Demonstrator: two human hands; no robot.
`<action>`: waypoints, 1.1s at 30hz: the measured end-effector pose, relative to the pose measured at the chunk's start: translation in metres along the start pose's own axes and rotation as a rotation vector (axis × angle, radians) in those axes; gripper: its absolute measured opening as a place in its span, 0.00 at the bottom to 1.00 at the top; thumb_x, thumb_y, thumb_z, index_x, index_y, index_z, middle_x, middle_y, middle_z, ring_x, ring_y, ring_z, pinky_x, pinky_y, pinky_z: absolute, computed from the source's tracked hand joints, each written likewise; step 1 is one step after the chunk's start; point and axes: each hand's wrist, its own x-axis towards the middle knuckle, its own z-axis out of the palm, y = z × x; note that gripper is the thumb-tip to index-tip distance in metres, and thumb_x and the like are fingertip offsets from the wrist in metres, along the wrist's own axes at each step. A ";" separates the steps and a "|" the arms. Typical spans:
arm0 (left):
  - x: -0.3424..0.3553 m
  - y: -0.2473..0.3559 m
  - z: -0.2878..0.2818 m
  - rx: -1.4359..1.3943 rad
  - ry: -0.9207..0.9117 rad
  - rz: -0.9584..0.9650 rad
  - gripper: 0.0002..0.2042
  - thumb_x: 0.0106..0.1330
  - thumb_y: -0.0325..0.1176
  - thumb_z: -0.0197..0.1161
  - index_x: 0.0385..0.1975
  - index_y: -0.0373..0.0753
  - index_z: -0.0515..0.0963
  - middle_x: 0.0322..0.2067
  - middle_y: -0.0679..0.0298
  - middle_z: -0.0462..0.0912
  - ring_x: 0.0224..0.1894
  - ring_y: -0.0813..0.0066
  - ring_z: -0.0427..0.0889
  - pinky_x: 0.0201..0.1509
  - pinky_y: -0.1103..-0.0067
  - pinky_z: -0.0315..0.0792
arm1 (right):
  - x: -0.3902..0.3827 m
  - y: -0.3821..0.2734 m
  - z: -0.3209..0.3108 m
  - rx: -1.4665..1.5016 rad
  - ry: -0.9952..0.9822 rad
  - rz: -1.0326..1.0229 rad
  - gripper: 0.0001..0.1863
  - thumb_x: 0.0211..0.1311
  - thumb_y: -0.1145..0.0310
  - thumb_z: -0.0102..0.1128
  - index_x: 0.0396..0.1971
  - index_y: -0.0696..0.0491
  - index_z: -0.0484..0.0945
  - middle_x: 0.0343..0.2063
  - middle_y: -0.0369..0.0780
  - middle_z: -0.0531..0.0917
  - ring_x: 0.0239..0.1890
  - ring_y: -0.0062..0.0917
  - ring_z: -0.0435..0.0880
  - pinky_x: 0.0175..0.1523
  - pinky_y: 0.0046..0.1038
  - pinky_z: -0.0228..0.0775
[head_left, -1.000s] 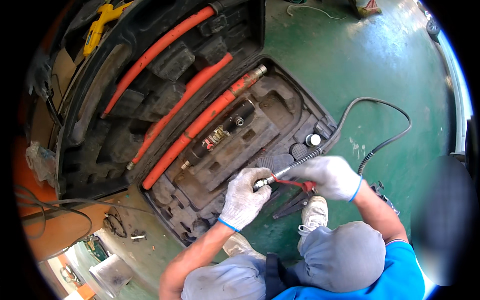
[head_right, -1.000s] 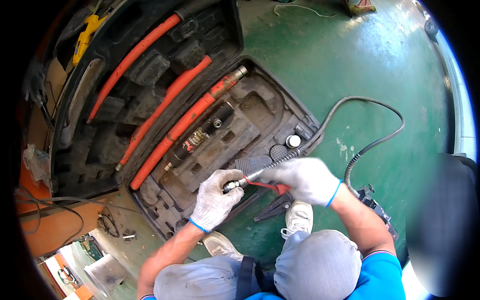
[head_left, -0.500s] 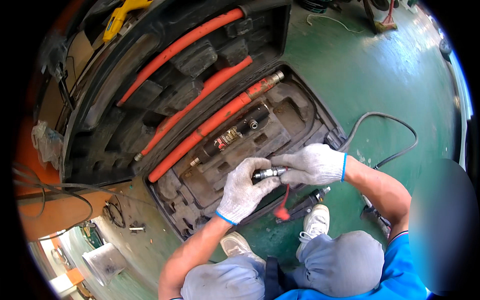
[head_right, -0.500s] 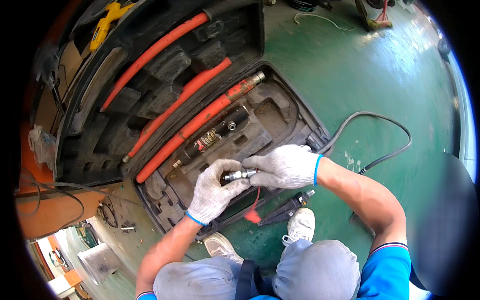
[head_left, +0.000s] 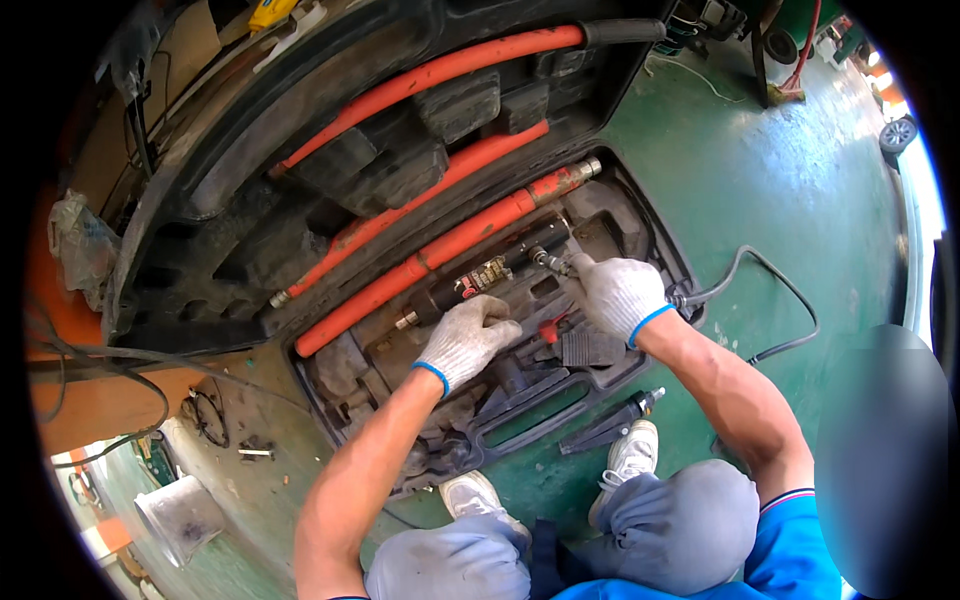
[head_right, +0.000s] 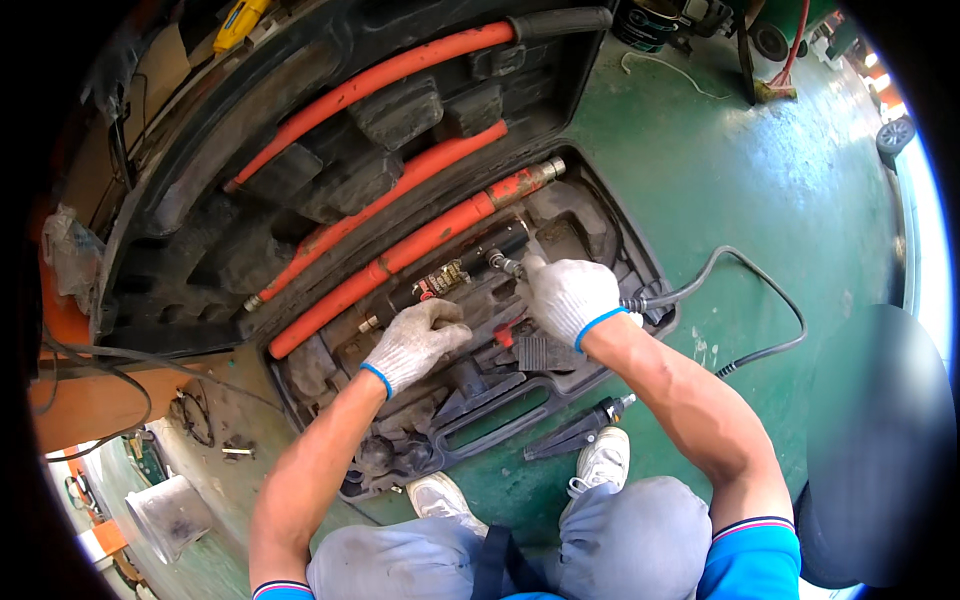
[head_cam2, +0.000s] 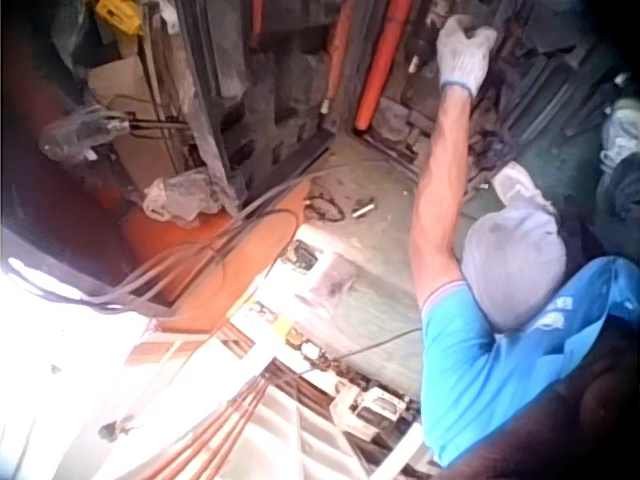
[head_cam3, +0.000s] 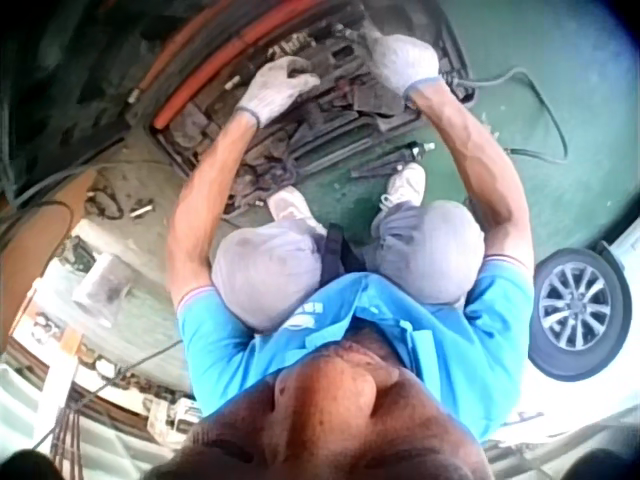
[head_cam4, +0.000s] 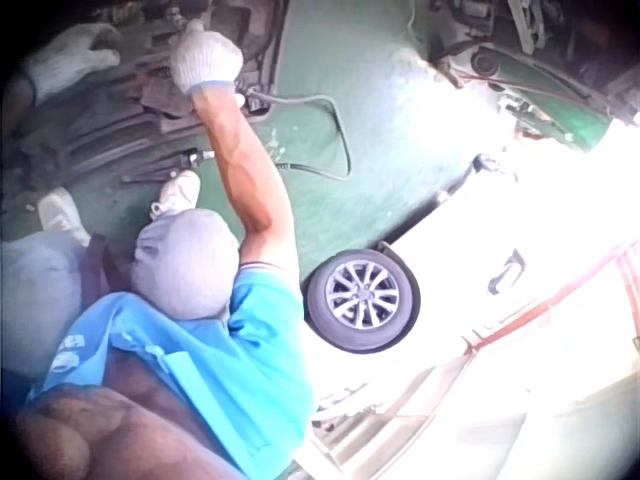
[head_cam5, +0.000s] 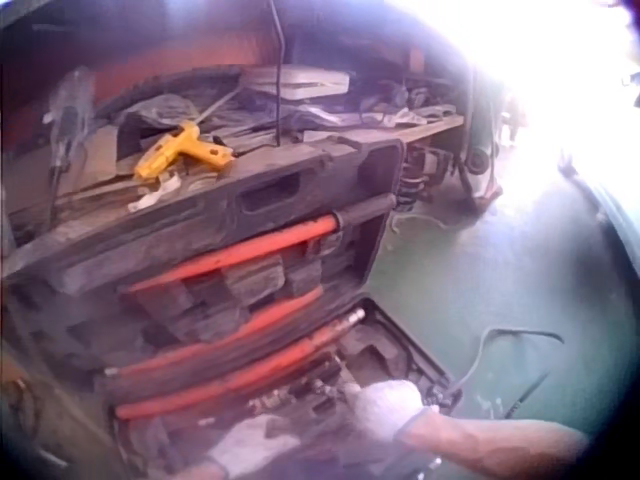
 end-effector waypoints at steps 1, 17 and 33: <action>-0.001 -0.006 0.000 0.004 -0.014 -0.007 0.25 0.65 0.41 0.71 0.54 0.27 0.81 0.45 0.50 0.88 0.44 0.66 0.87 0.52 0.72 0.80 | 0.001 0.001 0.001 -0.006 0.002 -0.004 0.16 0.72 0.54 0.58 0.44 0.53 0.81 0.22 0.49 0.86 0.28 0.49 0.88 0.33 0.50 0.79; 0.097 -0.006 0.036 -1.164 -0.186 -0.468 0.16 0.80 0.46 0.56 0.43 0.38 0.79 0.36 0.56 0.88 0.35 0.61 0.86 0.37 0.65 0.82 | 0.021 -0.048 -0.008 0.044 -0.255 0.297 0.15 0.70 0.62 0.54 0.43 0.60 0.80 0.34 0.55 0.90 0.39 0.50 0.92 0.44 0.48 0.83; 0.110 -0.004 0.090 -1.898 -0.151 -0.426 0.13 0.81 0.44 0.60 0.44 0.39 0.80 0.39 0.61 0.87 0.39 0.68 0.85 0.46 0.72 0.82 | 0.042 -0.061 -0.018 0.132 -0.450 0.501 0.27 0.74 0.52 0.52 0.65 0.52 0.75 0.36 0.54 0.89 0.40 0.51 0.90 0.45 0.49 0.82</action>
